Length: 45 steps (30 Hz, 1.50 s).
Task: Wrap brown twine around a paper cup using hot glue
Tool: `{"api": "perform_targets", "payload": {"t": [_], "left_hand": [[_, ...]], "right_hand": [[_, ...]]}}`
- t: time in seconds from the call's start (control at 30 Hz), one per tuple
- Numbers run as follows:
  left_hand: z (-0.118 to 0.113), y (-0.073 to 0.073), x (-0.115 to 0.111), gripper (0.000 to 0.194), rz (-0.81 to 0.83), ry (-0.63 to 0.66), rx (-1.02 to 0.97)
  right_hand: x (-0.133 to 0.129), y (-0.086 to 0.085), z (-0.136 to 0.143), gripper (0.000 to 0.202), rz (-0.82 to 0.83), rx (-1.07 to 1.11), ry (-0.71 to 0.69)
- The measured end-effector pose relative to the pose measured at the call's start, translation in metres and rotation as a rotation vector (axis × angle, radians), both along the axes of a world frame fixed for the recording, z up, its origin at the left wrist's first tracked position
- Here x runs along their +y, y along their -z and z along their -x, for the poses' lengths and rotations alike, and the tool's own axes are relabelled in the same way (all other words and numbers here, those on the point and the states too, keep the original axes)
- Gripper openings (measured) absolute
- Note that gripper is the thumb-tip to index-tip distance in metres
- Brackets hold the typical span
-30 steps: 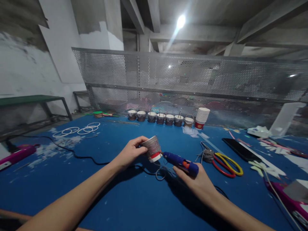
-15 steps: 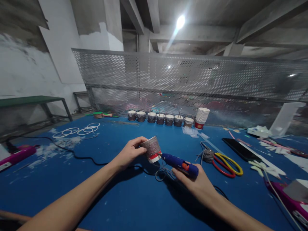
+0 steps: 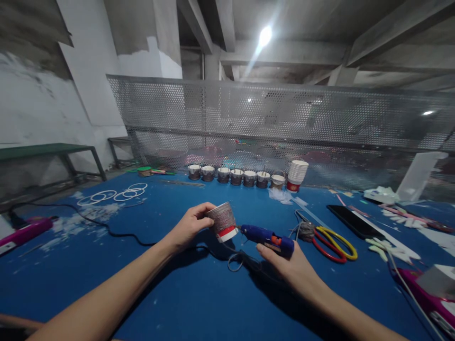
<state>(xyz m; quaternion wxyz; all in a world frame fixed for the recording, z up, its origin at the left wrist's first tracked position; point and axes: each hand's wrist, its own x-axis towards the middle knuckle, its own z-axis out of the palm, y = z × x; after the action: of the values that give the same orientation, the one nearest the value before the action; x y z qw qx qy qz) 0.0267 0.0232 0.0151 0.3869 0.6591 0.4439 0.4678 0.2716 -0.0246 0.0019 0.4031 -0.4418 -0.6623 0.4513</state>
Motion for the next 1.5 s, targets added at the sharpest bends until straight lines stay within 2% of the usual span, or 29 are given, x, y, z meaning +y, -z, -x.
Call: {"api": "perform_targets", "payload": {"t": [0.2,0.33,0.43,0.5,0.67,0.73,0.8,0.87,0.97,1.03,1.13,1.17,1.3,1.4,1.43,1.5], "left_hand": [[0.000,0.002,0.001,0.017,0.038,0.015,-0.084],[-0.001,0.003,0.001,0.018,0.085,0.038,-0.163],[-0.004,0.001,0.001,0.019,0.132,0.016,-0.121],[-0.007,-0.001,0.000,0.022,0.165,-0.012,-0.070],[-0.013,-0.004,-0.005,0.027,0.196,-0.036,0.021],[-0.014,-0.006,-0.007,0.028,0.203,-0.039,0.051],[-0.015,-0.007,-0.009,0.028,0.210,-0.048,0.074],[-0.015,-0.009,-0.011,0.028,0.205,-0.058,0.090],[-0.016,-0.010,-0.013,0.029,0.185,-0.072,0.107],[-0.019,-0.011,-0.016,0.031,0.175,-0.088,0.107],[-0.027,-0.012,-0.023,0.033,0.171,-0.102,0.079],[-0.030,-0.012,-0.026,0.033,0.163,-0.103,0.057],[-0.040,-0.009,-0.036,0.032,0.084,-0.114,0.028],[-0.043,-0.007,-0.041,0.028,0.010,-0.125,0.077],[-0.044,-0.007,-0.042,0.027,-0.011,-0.131,0.099],[-0.045,-0.006,-0.044,0.026,-0.043,-0.144,0.139]], "right_hand": [[0.006,0.003,-0.003,0.035,-0.003,0.006,0.034],[0.022,0.006,-0.012,0.044,-0.060,0.009,0.104],[0.039,0.007,-0.018,0.045,-0.109,-0.040,0.174],[0.049,0.009,-0.020,0.042,-0.130,-0.122,0.216],[0.069,0.018,-0.015,0.042,-0.122,-0.561,0.279],[0.073,0.021,-0.016,0.044,-0.103,-0.645,0.291],[0.074,0.021,-0.020,0.044,-0.115,-0.618,0.295],[0.072,0.016,-0.027,0.044,-0.189,-0.502,0.359],[0.056,0.004,-0.031,0.043,-0.448,-0.211,0.513],[0.041,-0.002,-0.025,0.029,-0.584,-0.080,0.459],[0.019,0.002,-0.002,0.014,-0.491,-0.084,0.149],[0.015,0.007,0.006,0.012,-0.455,-0.087,0.109],[0.012,0.026,0.029,0.030,-0.207,0.114,0.062],[0.014,0.029,0.031,0.038,0.038,0.180,-0.011],[0.013,0.027,0.030,0.036,0.070,0.150,-0.014],[0.011,0.023,0.026,0.029,0.016,0.053,0.017]]}}
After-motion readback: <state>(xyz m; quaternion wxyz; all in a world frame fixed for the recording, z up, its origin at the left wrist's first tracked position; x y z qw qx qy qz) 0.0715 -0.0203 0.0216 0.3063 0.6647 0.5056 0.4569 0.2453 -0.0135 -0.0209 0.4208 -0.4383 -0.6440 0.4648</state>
